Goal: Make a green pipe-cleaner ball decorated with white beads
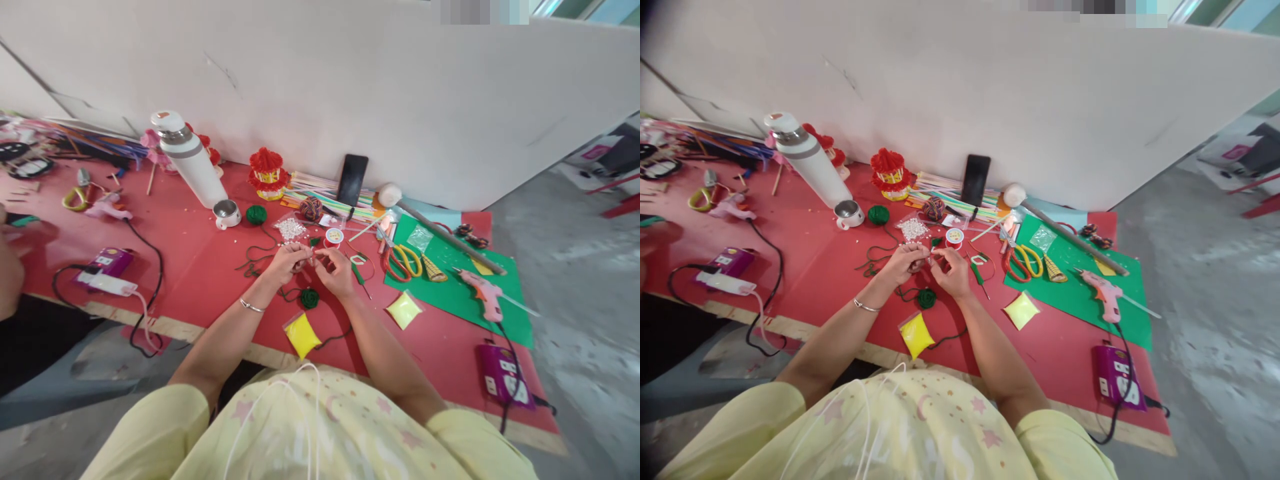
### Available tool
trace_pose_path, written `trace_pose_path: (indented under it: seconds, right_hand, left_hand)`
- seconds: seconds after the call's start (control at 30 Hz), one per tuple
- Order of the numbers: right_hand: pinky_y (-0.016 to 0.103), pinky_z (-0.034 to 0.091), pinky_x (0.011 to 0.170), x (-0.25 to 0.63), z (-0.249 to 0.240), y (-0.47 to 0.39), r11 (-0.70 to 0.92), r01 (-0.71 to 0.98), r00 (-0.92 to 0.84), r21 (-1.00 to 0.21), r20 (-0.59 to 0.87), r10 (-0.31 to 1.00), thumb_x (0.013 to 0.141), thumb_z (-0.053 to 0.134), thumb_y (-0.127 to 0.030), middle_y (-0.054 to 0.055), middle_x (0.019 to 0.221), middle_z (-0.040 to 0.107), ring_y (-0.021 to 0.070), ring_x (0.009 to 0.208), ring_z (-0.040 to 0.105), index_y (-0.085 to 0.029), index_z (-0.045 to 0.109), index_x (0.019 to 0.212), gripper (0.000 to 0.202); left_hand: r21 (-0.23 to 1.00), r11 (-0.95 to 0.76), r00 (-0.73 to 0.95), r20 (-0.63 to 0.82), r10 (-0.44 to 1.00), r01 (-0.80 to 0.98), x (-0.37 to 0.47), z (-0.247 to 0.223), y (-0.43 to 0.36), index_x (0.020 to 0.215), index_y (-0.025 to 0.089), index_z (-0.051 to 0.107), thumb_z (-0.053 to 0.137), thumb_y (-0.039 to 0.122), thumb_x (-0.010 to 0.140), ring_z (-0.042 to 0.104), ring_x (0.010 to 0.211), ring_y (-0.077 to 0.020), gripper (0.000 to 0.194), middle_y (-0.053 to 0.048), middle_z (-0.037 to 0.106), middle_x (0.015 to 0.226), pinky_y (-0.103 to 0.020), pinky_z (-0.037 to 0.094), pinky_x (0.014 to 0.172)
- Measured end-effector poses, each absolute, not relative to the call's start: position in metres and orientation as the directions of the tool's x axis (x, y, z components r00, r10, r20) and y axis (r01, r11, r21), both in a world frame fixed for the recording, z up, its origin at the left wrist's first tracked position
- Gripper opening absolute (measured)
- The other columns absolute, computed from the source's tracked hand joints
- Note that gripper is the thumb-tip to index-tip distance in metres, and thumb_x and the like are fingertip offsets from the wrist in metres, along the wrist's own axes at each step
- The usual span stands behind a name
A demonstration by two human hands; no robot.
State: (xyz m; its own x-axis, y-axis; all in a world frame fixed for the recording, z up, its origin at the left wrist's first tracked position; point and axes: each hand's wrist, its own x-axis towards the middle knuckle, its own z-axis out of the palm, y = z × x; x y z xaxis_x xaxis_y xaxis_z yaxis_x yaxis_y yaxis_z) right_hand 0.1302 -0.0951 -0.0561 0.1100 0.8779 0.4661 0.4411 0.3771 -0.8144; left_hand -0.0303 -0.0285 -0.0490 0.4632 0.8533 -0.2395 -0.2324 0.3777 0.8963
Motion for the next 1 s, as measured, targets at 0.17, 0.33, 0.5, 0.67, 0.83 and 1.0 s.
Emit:
trace_pose_path:
  seconds: [0.17, 0.33, 0.5, 0.67, 0.83, 1.0]
  right_hand:
    - [0.031, 0.049, 0.071, 0.133, -0.06, -0.09, 0.324, 0.479, 0.173, -0.816, 0.45, 0.876, 0.1, 0.057, -0.04, 0.005, 0.089, 0.071, 0.0179, 0.079, 0.064, -0.022, 0.069, 0.092, 0.023]
    - [0.033, 0.048, 0.073, 0.138, -0.067, -0.085, 0.241, 0.428, 0.302, -0.871, 0.389, 0.87, 0.103, 0.048, -0.044, 0.004, 0.083, 0.065, 0.0175, 0.072, 0.06, -0.022, 0.058, 0.087, 0.029]
    - [0.032, 0.048, 0.061, 0.137, -0.064, -0.085, 0.16, 0.178, 0.302, -0.971, 0.209, 0.93, 0.103, 0.046, -0.051, 0.004, 0.079, 0.068, 0.0158, 0.057, 0.058, -0.021, 0.061, 0.102, 0.034]
    - [0.029, 0.048, 0.058, 0.138, -0.06, -0.086, 0.138, 0.148, 0.286, -0.979, 0.176, 0.942, 0.096, 0.058, -0.051, 0.006, 0.091, 0.074, 0.0147, 0.059, 0.059, -0.021, 0.065, 0.111, 0.035]
    - [0.033, 0.056, 0.08, 0.14, -0.063, -0.088, 0.22, 0.255, 0.103, -0.942, 0.253, 0.962, 0.094, 0.063, -0.043, 0.009, 0.121, 0.075, 0.0197, 0.089, 0.071, -0.023, 0.069, 0.123, 0.036]
    - [0.035, 0.054, 0.088, 0.14, -0.064, -0.085, 0.247, 0.36, 0.056, -0.899, 0.285, 0.957, 0.097, 0.058, -0.041, 0.006, 0.104, 0.078, 0.0217, 0.096, 0.071, -0.022, 0.076, 0.106, 0.028]
  left_hand:
    - [0.919, 0.34, 0.457, -0.219, 0.862, -0.199, -0.03, -0.051, -0.029, 0.073, 0.013, 0.071, 0.088, 0.042, 0.065, 0.035, 0.039, -0.0038, 0.035, 0.004, 0.049, 0.047, -0.021, 0.016, 0.042]
    - [0.912, 0.333, 0.36, -0.235, 0.903, -0.24, -0.027, -0.05, -0.03, 0.071, 0.015, 0.066, 0.09, 0.042, 0.061, 0.035, 0.04, -0.0034, 0.037, 0.005, 0.05, 0.05, -0.02, 0.017, 0.041]
    - [0.922, 0.32, 0.367, -0.227, 0.902, -0.217, -0.026, -0.053, -0.03, 0.071, 0.016, 0.063, 0.088, 0.042, 0.065, 0.04, 0.041, -0.0043, 0.036, 0.005, 0.052, 0.052, -0.019, 0.021, 0.039]
    - [0.933, 0.292, 0.375, -0.2, 0.905, -0.209, -0.025, -0.056, -0.03, 0.075, 0.017, 0.066, 0.087, 0.043, 0.067, 0.041, 0.041, -0.0051, 0.035, 0.005, 0.053, 0.053, -0.019, 0.026, 0.039]
    - [0.972, 0.217, 0.366, -0.172, 0.915, -0.087, -0.024, -0.055, -0.033, 0.079, 0.015, 0.072, 0.085, 0.047, 0.069, 0.041, 0.04, -0.0053, 0.036, 0.004, 0.054, 0.052, -0.02, 0.025, 0.039]
    - [0.976, 0.193, 0.291, -0.155, 0.944, -0.106, -0.021, -0.054, -0.035, 0.076, 0.016, 0.07, 0.084, 0.048, 0.068, 0.037, 0.039, -0.0049, 0.037, 0.006, 0.048, 0.048, -0.021, 0.022, 0.039]
